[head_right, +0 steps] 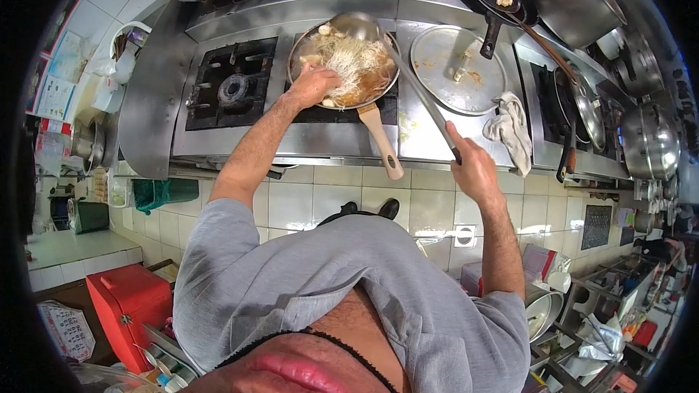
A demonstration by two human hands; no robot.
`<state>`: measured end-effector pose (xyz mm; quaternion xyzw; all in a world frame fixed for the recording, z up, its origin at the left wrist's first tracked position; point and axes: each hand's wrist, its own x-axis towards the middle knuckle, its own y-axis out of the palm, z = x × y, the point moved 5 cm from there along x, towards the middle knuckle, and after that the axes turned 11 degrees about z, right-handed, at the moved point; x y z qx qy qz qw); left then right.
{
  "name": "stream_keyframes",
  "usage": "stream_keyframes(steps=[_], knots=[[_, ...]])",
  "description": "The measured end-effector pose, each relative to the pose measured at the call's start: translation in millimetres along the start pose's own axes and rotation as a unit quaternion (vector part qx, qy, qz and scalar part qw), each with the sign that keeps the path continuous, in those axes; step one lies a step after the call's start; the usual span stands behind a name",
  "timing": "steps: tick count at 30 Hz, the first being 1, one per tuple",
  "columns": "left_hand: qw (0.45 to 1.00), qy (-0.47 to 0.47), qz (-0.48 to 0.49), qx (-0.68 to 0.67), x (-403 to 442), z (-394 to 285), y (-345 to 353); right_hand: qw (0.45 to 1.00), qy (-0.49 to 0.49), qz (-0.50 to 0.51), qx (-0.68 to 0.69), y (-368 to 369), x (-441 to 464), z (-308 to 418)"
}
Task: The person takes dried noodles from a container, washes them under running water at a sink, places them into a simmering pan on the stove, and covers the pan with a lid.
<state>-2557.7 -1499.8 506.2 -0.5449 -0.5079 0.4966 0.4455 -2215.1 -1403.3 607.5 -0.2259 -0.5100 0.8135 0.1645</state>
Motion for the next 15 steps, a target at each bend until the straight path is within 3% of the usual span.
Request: stream_keyframes(steps=[5,7,9,12,15], knots=[[0.995,-0.012,0.096,-0.022,5,-5,-19,0.998,0.009,0.026,-0.061,-1,0,2],[0.976,-0.08,0.195,-0.064,-1,-11,-35,0.998,0.01,0.018,-0.067,-7,-2,5],[0.981,-0.054,0.162,-0.088,-3,-3,-36,0.997,0.023,-0.011,-0.073,-7,-5,5],[0.99,-0.05,0.024,-0.13,-4,7,-46,0.997,0.046,-0.005,-0.059,11,-5,-1],[0.994,-0.089,0.046,-0.037,-8,5,-41,0.998,0.051,-0.006,-0.038,15,-11,-4]])
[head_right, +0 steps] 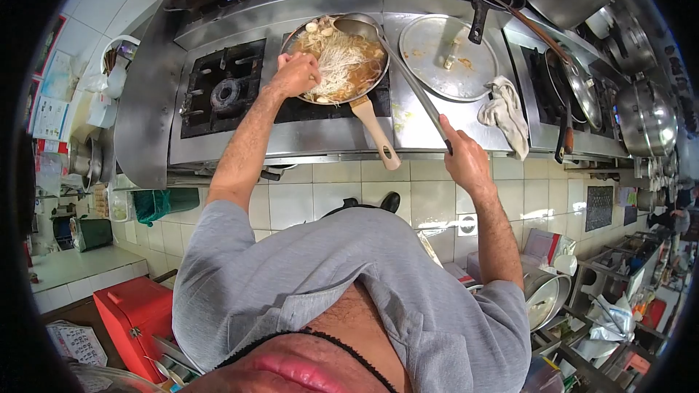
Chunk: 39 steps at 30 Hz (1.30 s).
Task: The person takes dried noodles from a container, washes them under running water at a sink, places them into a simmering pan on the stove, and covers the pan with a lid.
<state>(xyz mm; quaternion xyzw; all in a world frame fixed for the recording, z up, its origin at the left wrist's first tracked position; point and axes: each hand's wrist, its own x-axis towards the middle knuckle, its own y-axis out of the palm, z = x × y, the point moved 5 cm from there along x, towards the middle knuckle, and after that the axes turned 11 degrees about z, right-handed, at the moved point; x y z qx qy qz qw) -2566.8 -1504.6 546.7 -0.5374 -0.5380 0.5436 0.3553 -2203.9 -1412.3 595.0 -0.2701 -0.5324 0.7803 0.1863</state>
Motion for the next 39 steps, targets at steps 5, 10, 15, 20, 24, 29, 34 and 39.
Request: stream_keyframes(steps=[5,10,15,20,24,29,34,39], knots=[[1.0,-0.011,-0.008,0.009,3,7,23,0.996,-0.012,-0.004,0.092,-25,-26,10],[0.98,-0.016,-0.186,-0.068,-30,2,2,0.968,-0.011,0.079,0.239,-22,-60,14],[0.986,0.032,-0.141,-0.088,-57,-49,25,0.981,-0.024,0.094,0.17,5,-65,19],[0.984,0.024,-0.162,-0.063,-40,-57,45,0.989,-0.004,0.098,0.11,19,-56,23],[0.986,0.017,-0.159,-0.045,-26,-53,46,0.99,0.01,0.093,0.106,39,-49,10],[0.968,-0.058,-0.243,-0.011,-15,-42,41,0.976,0.025,0.109,0.187,41,-46,5],[0.976,-0.116,-0.184,-0.018,-8,-30,38,0.963,-0.059,-0.026,0.26,37,-55,-3],[0.989,-0.134,-0.048,-0.046,-5,-27,39,0.846,0.086,0.004,0.526,48,-38,-38]])
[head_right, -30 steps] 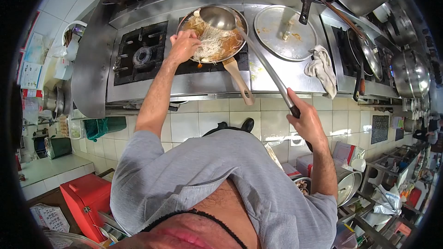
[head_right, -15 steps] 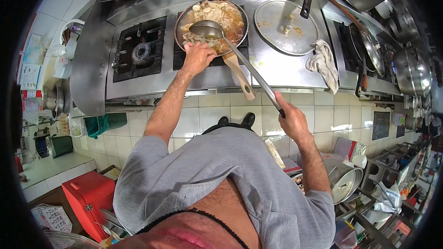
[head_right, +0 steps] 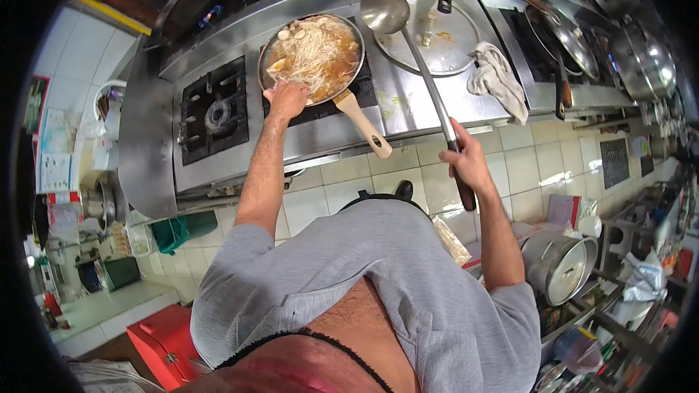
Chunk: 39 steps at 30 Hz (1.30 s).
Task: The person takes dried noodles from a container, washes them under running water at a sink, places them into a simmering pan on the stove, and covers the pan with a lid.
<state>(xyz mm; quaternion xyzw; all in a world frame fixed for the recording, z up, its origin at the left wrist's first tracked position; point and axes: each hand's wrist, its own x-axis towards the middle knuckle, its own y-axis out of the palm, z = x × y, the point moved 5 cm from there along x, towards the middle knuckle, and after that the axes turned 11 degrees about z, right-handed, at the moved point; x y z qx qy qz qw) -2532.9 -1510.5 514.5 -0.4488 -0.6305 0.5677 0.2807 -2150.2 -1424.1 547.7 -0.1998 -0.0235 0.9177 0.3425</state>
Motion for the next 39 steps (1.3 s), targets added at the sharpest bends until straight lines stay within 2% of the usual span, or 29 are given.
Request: stream_keyframes(steps=[1,3,5,6,7,8,9,10,11,12,13,15,17,19,20,21,23,25,27,29,31,33,35,37,38,39], knots=[[0.999,0.001,0.036,0.011,0,-1,-3,1.0,0.016,-0.012,0.023,-4,6,-5],[0.998,0.046,0.042,-0.013,13,20,11,0.997,0.004,-0.006,0.082,-8,27,-31],[0.999,-0.014,-0.026,-0.043,-18,-1,-37,0.99,0.006,-0.003,0.141,-6,44,-51],[0.989,0.025,-0.113,-0.094,-20,4,-44,0.988,-0.006,0.005,0.156,-3,55,-55],[0.974,0.067,-0.146,-0.158,-25,1,-54,0.99,-0.018,-0.006,0.139,0,66,-63],[0.963,0.103,-0.18,-0.174,-35,-13,-69,0.995,-0.038,-0.025,0.093,1,84,-80],[0.955,0.123,-0.172,-0.208,-42,-25,-80,0.998,0.002,-0.055,-0.04,4,89,-75],[0.938,0.154,-0.192,-0.245,-44,-29,-81,0.968,-0.122,-0.143,-0.168,6,114,-97],[0.924,0.183,-0.189,-0.277,-40,-31,-76,0.961,-0.098,-0.147,-0.215,9,116,-92],[0.91,0.207,-0.161,-0.321,-44,-40,-72,0.972,-0.032,-0.132,-0.193,16,95,-76],[0.895,0.22,-0.137,-0.363,-48,-59,-71,0.967,0.002,-0.18,-0.178,15,78,-70],[0.854,0.22,-0.06,-0.467,-68,-97,-68,0.938,0.003,-0.317,-0.144,19,35,-76],[0.848,0.281,-0.058,-0.446,-83,-129,-71,0.908,0.002,-0.413,-0.067,20,-12,-104],[0.791,0.436,-0.016,-0.428,-89,-153,-69,0.861,0.016,-0.508,-0.007,28,-55,-148],[0.76,0.452,0.035,-0.466,-94,-169,-64,0.845,0.05,-0.531,0.031,32,-83,-171],[0.754,0.46,0.044,-0.466,-97,-183,-60,0.828,0.083,-0.551,0.068,39,-113,-194],[0.715,0.511,0.127,-0.461,-107,-215,-47,0.768,0.114,-0.605,0.175,60,-166,-256],[0.704,0.523,0.159,-0.454,-129,-242,-33,0.708,0.153,-0.643,0.248,86,-216,-333],[0.691,0.57,0.225,-0.383,-158,-268,-11,0.661,0.22,-0.677,0.236,118,-273,-372],[0.693,0.546,0.307,-0.358,-194,-294,27,0.632,0.283,-0.681,0.239,148,-320,-419],[0.674,0.503,0.432,-0.326,-222,-312,96,0.621,0.389,-0.657,0.176,168,-362,-448],[0.662,0.449,0.542,-0.256,-259,-329,174,0.629,0.424,-0.631,0.163,178,-394,-485],[0.614,0.352,0.668,-0.23,-301,-338,274,0.618,0.453,-0.616,0.182,182,-419,-524],[0.589,0.305,0.729,-0.169,-351,-358,360,0.607,0.483,-0.596,0.207,188,-442,-565],[0.569,0.297,0.751,-0.158,-376,-365,409,0.631,0.501,-0.558,0.199,191,-452,-586],[0.563,0.326,0.747,-0.135,-402,-377,454,0.654,0.518,-0.516,0.192,195,-459,-607]])
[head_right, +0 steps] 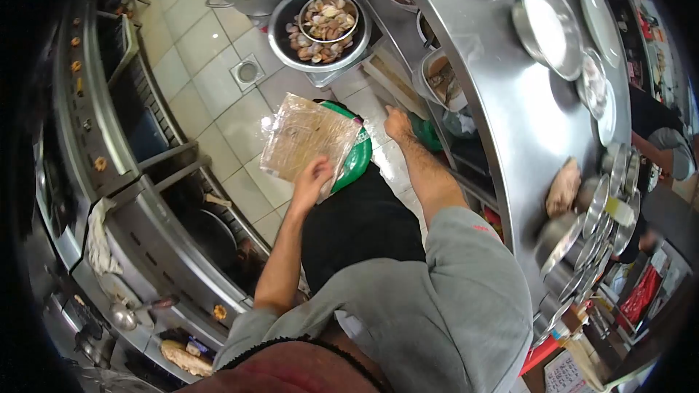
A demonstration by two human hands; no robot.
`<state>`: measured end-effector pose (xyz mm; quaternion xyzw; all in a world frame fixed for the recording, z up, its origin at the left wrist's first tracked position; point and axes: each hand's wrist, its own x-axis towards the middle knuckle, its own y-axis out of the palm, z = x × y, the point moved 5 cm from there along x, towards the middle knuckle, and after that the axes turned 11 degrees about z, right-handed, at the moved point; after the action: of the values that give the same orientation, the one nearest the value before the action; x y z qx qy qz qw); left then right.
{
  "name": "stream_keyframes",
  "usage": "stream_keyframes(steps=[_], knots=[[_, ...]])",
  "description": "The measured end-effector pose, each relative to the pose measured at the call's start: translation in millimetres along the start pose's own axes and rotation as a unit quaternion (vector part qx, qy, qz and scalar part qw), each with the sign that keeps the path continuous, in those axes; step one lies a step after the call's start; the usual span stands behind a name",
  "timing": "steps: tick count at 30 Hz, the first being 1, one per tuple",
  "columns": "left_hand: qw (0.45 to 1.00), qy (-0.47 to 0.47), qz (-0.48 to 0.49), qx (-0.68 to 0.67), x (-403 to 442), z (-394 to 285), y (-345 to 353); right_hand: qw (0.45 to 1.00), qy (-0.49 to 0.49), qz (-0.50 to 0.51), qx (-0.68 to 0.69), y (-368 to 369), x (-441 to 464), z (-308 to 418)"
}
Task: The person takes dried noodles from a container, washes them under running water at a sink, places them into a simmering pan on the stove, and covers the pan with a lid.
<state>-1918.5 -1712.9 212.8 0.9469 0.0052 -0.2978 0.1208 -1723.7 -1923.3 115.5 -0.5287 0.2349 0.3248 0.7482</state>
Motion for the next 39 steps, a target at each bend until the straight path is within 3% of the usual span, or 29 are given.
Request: stream_keyframes(steps=[2,3,4,5,6,8,9,12,14,17,19,22,26,27,28,30,31,33,34,35,36,37,38,39], knots=[[0.998,-0.009,0.022,0.058,94,19,23,1.0,0.005,0.009,-0.013,1,30,-28],[0.996,-0.021,0.03,0.079,137,28,34,0.996,-0.002,-0.054,-0.074,-4,37,-36],[0.997,-0.036,0.039,0.048,180,46,45,0.984,-0.013,-0.119,-0.135,-8,44,-43],[0.997,-0.059,0.036,-0.043,219,61,59,0.977,-0.018,-0.116,-0.175,-6,56,-54],[0.996,-0.075,0.023,-0.051,253,72,68,0.977,-0.018,-0.112,-0.18,-6,68,-60],[0.991,-0.071,-0.01,-0.114,310,91,89,0.99,0.122,0.034,-0.065,3,90,-82],[0.99,-0.044,-0.048,-0.125,337,102,94,0.983,0.165,0.042,-0.064,9,102,-95],[0.974,0.0,-0.083,-0.21,386,113,102,0.98,0.17,0.068,-0.08,3,105,-91],[0.957,0.017,-0.077,-0.28,393,106,106,0.983,0.153,0.061,-0.081,1,104,-86],[0.981,-0.002,-0.085,-0.174,381,104,96,0.98,0.169,0.098,-0.037,-8,94,-71],[0.985,-0.04,-0.156,-0.061,365,129,84,0.991,0.122,0.055,-0.023,-2,98,-81],[0.973,-0.091,-0.191,-0.088,315,148,58,0.982,0.161,0.044,-0.085,4,102,-88],[0.969,-0.12,-0.188,-0.104,290,163,39,0.992,0.126,0.013,-0.003,9,106,-98],[0.975,-0.091,-0.172,-0.108,292,169,38,0.992,0.07,-0.096,0.033,4,94,-90],[0.98,-0.061,-0.155,-0.112,292,170,37,0.992,0.072,-0.096,0.033,14,87,-90],[0.978,-0.051,-0.149,-0.137,292,174,41,0.958,-0.117,-0.208,-0.158,27,77,-68],[0.976,-0.043,-0.144,-0.159,289,173,43,0.959,-0.115,-0.205,-0.158,36,82,-73],[0.971,-0.022,-0.157,-0.181,271,153,51,0.987,-0.141,-0.069,-0.037,64,111,-86],[0.965,0.003,-0.169,-0.202,259,135,51,0.987,-0.141,-0.068,-0.036,82,141,-109],[0.965,0.002,-0.17,-0.201,249,121,49,0.978,0.059,-0.083,0.182,102,181,-168],[0.975,-0.029,-0.145,-0.164,240,109,50,0.883,0.254,-0.091,0.383,123,194,-208],[0.983,-0.06,-0.12,-0.126,234,107,51,0.883,0.256,-0.09,0.384,118,194,-203],[0.983,-0.061,-0.119,-0.126,230,110,50,0.774,0.282,-0.081,0.562,122,194,-199],[0.981,-0.058,-0.106,-0.153,229,117,51,0.631,0.295,-0.069,0.714,120,193,-186]])
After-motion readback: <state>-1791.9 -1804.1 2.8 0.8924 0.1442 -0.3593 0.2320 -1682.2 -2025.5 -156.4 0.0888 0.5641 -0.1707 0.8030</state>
